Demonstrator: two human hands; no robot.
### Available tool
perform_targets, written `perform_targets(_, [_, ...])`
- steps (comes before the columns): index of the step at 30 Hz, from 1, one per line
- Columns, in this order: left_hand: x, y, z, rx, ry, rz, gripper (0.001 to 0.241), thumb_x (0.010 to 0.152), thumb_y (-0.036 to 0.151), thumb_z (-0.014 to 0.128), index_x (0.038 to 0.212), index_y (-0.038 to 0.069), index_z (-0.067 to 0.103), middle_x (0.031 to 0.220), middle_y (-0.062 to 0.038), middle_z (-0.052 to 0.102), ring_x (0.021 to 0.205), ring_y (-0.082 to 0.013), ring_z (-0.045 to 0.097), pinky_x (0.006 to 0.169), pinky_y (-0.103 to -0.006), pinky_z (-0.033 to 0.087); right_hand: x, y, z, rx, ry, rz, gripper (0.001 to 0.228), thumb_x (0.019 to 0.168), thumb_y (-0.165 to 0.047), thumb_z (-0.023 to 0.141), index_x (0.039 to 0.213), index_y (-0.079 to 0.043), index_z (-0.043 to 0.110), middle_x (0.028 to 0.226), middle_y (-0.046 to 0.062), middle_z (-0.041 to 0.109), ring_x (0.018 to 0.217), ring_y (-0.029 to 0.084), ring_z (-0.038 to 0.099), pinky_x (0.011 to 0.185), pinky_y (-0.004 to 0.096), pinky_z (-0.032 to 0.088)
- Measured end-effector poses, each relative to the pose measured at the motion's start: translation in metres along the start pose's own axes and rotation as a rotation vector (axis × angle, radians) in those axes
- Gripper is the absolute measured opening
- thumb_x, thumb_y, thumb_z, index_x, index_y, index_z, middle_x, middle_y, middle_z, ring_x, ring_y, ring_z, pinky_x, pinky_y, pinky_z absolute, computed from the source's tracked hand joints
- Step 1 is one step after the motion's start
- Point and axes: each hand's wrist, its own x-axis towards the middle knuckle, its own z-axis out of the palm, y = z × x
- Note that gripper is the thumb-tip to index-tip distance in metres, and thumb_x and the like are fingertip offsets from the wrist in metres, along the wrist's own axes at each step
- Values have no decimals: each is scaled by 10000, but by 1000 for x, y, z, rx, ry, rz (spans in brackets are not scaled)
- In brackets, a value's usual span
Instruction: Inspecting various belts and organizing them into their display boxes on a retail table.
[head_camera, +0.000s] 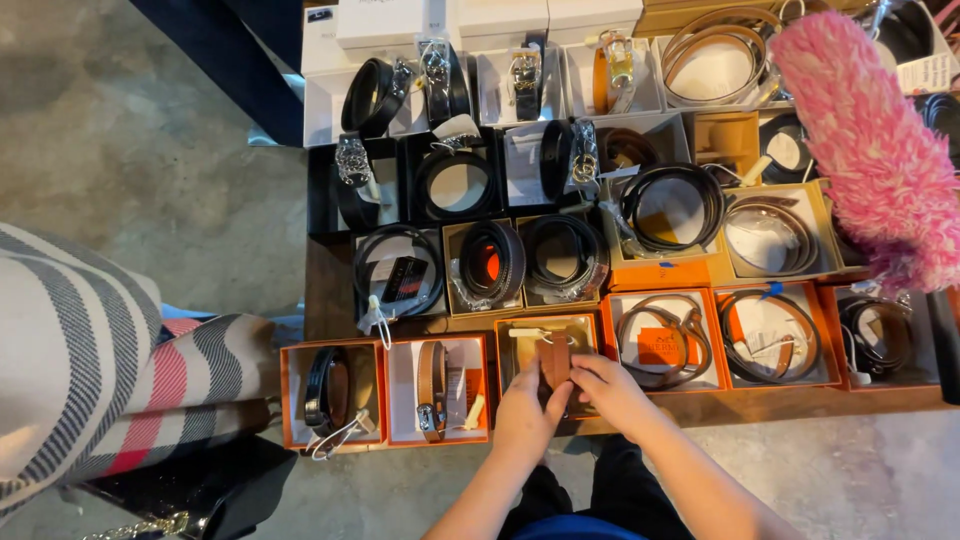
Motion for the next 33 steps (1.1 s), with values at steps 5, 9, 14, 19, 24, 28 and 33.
perform_targets(5, [2, 6, 1, 4, 10, 91, 754, 865, 190, 655, 1533, -11, 371, 1144, -219, 682, 906, -373, 698, 758, -390, 583, -8, -33, 8, 47, 43, -13, 362, 963, -129, 588, 1277, 27, 682, 951, 117, 744, 743, 189, 631, 696, 287, 521])
perform_targets(9, [5, 5, -9, 4, -100, 83, 785, 907, 169, 597, 1594, 33, 242, 1232, -214, 639, 1006, -363, 681, 842, -398, 565, 14, -21, 9, 168, -5, 5, 376, 961, -62, 601, 1328, 4, 645, 1029, 117, 717, 744, 171, 603, 667, 277, 530])
perform_targets(14, [7, 5, -17, -119, -161, 78, 797, 880, 49, 536, 1610, 91, 218, 1382, -196, 611, 1129, -343, 674, 920, -377, 544, 15, -26, 9, 33, -23, 3, 469, 941, -72, 628, 1408, -53, 581, 1146, 85, 682, 734, 157, 604, 659, 268, 550])
perform_targets(19, [7, 0, -18, -228, -215, 51, 824, 880, 40, 560, 1621, 120, 209, 1406, -175, 596, 1211, -305, 629, 1008, -350, 496, 17, -23, 7, -469, 261, -366, 424, 841, -319, 753, 1143, -25, 707, 1083, 79, 771, 924, 239, 737, 827, 317, 577])
perform_targets(24, [4, -3, -14, -236, -206, 44, 746, 931, 134, 549, 1599, 58, 227, 1536, -201, 451, 1389, -336, 488, 1122, -385, 404, 21, -28, 7, -456, 274, -563, 461, 876, -194, 697, 1293, -36, 580, 1263, 121, 599, 1069, 285, 642, 911, 362, 531])
perform_targets(28, [12, -9, -5, -241, -201, 52, 785, 954, 192, 544, 1592, -21, 137, 1645, -253, 239, 1509, -385, 295, 1192, -419, 294, 26, -32, 13, -390, 181, -495, 387, 872, -174, 714, 1241, -60, 694, 1245, 48, 623, 884, 197, 670, 816, 292, 558])
perform_targets(33, [19, -29, 10, -387, -185, 96, 787, 908, 157, 515, 1591, -18, 165, 1652, -224, 229, 1516, -360, 243, 1208, -410, 231, 26, -7, 18, -301, 269, -455, 469, 848, -159, 732, 1293, -37, 648, 1198, 79, 674, 1019, 215, 665, 880, 305, 539])
